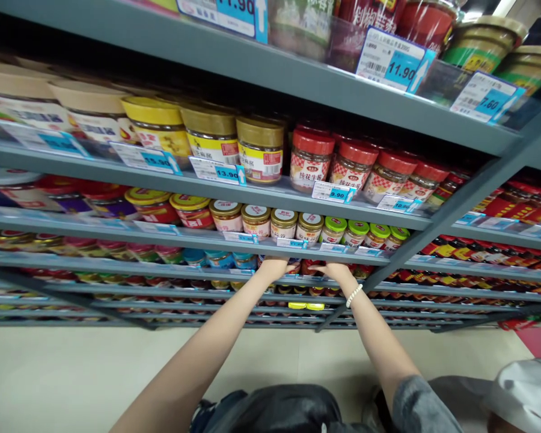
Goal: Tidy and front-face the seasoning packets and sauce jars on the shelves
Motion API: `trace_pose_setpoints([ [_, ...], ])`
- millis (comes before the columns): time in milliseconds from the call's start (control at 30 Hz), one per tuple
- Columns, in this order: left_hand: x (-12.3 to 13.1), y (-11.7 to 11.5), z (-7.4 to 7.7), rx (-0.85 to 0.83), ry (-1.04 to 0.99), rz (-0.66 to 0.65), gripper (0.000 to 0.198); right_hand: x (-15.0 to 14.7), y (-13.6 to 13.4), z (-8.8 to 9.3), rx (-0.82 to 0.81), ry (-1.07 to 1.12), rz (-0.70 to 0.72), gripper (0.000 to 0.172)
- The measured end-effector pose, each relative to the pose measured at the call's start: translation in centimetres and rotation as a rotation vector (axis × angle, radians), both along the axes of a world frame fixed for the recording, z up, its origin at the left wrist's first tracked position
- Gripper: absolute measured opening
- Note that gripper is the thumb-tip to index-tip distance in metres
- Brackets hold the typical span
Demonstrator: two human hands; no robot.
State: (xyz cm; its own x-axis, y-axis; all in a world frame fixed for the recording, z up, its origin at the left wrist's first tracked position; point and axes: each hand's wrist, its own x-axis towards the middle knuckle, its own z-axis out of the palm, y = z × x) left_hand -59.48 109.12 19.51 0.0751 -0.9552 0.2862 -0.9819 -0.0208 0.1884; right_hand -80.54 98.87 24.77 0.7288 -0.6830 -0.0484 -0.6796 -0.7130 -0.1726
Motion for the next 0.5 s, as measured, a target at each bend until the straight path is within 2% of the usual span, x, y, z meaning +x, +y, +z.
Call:
trace_pose_setpoints([
  [133,-0.1,0.1,-0.1,0.008,-0.009,0.005,0.061,0.5,0.4,0.0,-0.028,-0.013,0.038,0.063],
  [267,-0.6,0.2,0.2,0.018,-0.034,0.042,0.057,0.1,0.2,-0.4,-0.003,0.029,0.092,0.057],
  [500,-2.6,0.1,0.6,0.053,-0.054,0.106,0.054,0.7,1.0,-1.1,-0.137,-0.035,0.079,0.051],
])
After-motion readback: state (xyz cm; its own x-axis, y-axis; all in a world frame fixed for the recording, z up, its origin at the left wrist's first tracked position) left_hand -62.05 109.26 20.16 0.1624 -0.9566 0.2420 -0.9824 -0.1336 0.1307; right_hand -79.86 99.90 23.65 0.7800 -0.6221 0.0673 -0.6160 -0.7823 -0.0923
